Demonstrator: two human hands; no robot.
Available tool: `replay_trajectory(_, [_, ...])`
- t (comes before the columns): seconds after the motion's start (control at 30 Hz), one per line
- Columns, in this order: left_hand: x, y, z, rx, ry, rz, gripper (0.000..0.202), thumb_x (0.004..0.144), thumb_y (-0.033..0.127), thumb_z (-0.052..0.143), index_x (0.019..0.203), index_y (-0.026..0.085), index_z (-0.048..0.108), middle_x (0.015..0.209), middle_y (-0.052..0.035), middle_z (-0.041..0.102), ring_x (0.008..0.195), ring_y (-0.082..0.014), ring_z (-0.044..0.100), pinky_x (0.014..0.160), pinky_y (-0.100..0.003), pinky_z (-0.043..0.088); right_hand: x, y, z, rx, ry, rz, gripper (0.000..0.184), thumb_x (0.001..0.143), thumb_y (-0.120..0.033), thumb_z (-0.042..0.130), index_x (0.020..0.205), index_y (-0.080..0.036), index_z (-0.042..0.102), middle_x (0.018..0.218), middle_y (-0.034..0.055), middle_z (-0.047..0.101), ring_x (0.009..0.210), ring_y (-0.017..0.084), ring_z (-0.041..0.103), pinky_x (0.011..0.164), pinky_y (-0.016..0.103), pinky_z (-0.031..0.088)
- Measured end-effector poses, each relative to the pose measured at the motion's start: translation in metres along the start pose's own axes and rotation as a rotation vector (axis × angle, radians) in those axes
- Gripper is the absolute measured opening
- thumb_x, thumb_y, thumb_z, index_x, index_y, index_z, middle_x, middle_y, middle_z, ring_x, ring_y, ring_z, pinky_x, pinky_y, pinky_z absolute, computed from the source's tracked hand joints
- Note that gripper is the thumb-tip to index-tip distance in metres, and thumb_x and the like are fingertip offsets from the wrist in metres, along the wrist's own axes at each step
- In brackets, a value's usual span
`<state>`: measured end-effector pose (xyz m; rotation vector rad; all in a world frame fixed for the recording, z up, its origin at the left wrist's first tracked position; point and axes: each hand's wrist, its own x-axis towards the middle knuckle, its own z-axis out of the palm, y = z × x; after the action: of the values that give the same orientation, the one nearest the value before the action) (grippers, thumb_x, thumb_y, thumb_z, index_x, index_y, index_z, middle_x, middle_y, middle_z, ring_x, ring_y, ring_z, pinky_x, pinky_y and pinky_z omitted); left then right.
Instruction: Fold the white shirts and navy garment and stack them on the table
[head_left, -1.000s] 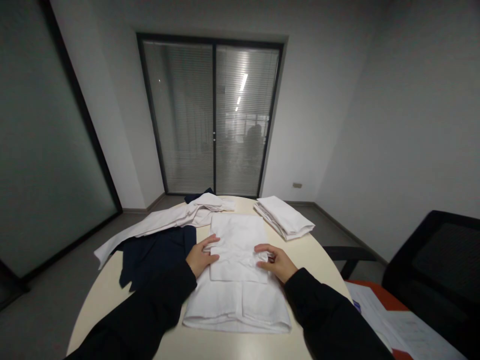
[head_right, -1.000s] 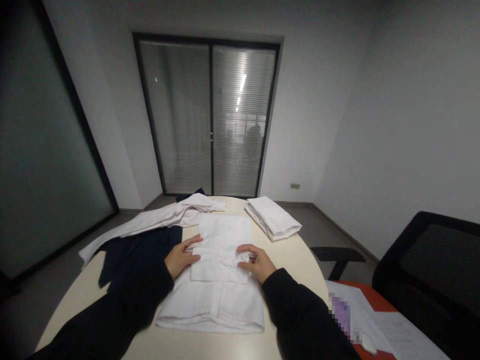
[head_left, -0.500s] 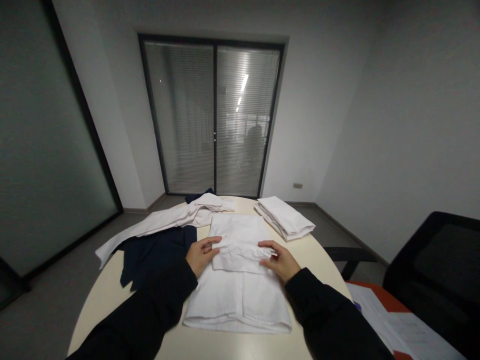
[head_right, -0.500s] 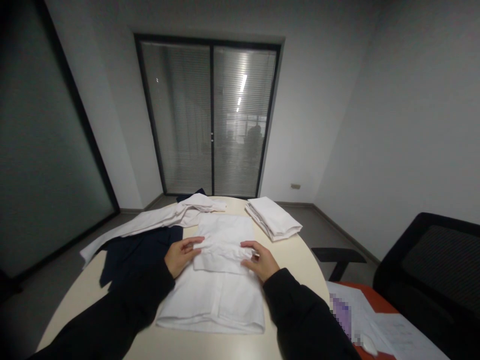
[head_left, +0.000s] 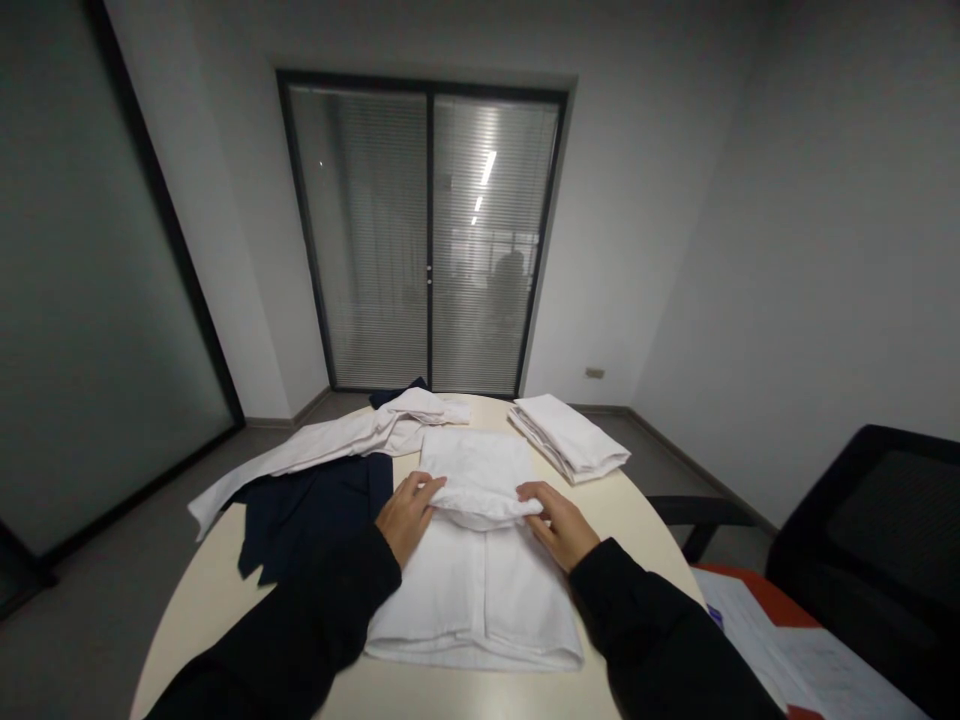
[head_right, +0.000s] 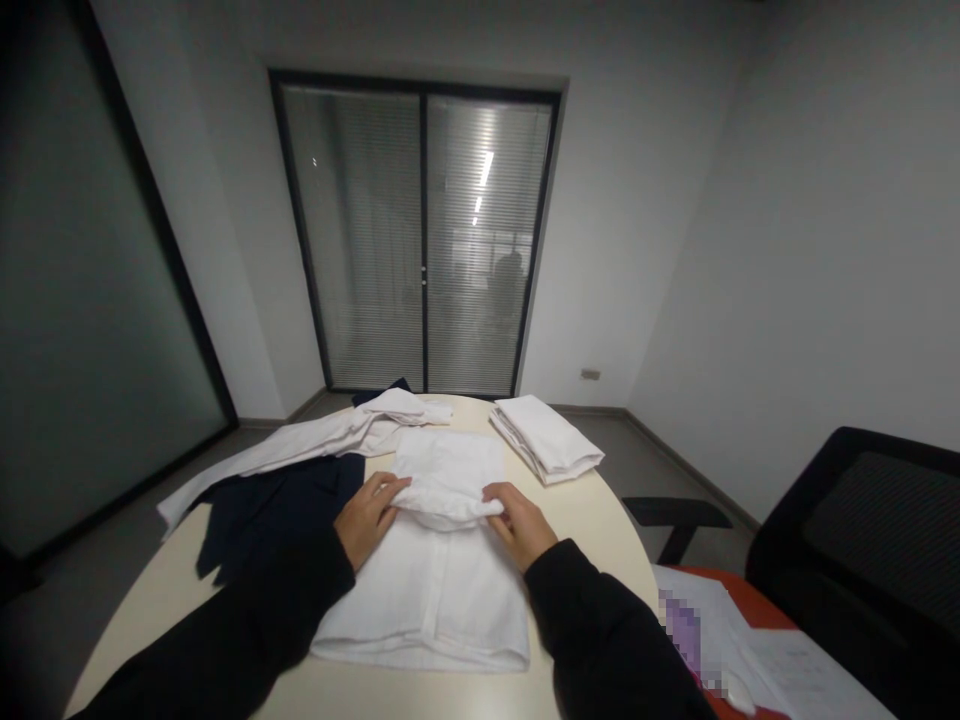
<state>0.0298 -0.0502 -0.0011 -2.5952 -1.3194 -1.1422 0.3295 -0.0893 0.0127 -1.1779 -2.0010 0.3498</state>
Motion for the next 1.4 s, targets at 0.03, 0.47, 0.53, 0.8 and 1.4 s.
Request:
replay_trajectory(0.03, [0.000, 0.000, 0.000, 0.013, -0.009, -0.005, 0.041, 0.082, 0.005, 0.050, 0.118, 0.022, 0.059, 0.108, -0.0066, 0.057, 0.094, -0.0196, 0.063, 0.085, -0.033, 0.054, -0.001, 0.000, 0.001, 0.027, -0.014, 0.013, 0.022, 0.083, -0.016, 0.050, 0.103, -0.023, 0.054, 0.117, 0.0065, 0.061, 0.095, 0.017, 0.062, 0.076, 0.028, 0.052])
replay_trajectory(0.47, [-0.002, -0.005, 0.000, -0.075, -0.037, 0.104, 0.027, 0.076, 0.002, 0.049, 0.094, 0.021, 0.058, 0.113, -0.0053, 0.062, 0.100, -0.0175, 0.065, 0.084, -0.028, 0.055, -0.001, 0.000, 0.001, -0.141, -0.058, 0.057, 0.024, 0.066, -0.008, 0.053, 0.084, -0.023, 0.049, 0.080, -0.0019, 0.059, 0.067, 0.014, 0.053, 0.064, 0.024, 0.040])
replay_trajectory(0.53, [-0.002, -0.004, -0.001, -0.100, -0.026, 0.138, 0.033, 0.074, 0.000, 0.045, 0.097, 0.020, 0.056, 0.115, -0.0056, 0.064, 0.103, -0.0167, 0.065, 0.086, -0.028, 0.055, 0.001, -0.002, -0.002, -0.167, -0.036, 0.011, 0.024, 0.064, -0.005, 0.049, 0.080, -0.023, 0.047, 0.077, -0.0021, 0.055, 0.067, 0.014, 0.051, 0.064, 0.024, 0.038])
replay_trajectory(0.8, [-0.009, -0.002, -0.022, -0.183, -0.274, 0.243, 0.030, 0.069, 0.006, 0.048, 0.094, 0.022, 0.050, 0.123, -0.0055, 0.061, 0.111, -0.0184, 0.061, 0.089, -0.029, 0.050, -0.005, -0.020, -0.013, -0.092, -0.185, -0.112, 0.027, 0.058, -0.007, 0.056, 0.069, -0.023, 0.037, 0.085, 0.0003, 0.057, 0.075, 0.015, 0.056, 0.067, 0.023, 0.039])
replay_trajectory(1.4, [-0.010, -0.007, 0.001, 0.087, -0.397, 0.192, 0.060, 0.074, 0.003, 0.052, 0.130, 0.025, 0.047, 0.144, -0.0074, 0.045, 0.108, -0.0220, 0.062, 0.091, -0.036, 0.052, -0.002, -0.010, -0.005, -0.206, -0.256, 0.048, 0.026, 0.058, -0.005, 0.056, 0.073, -0.023, 0.045, 0.130, 0.0119, 0.054, 0.117, 0.026, 0.057, 0.086, 0.034, 0.046])
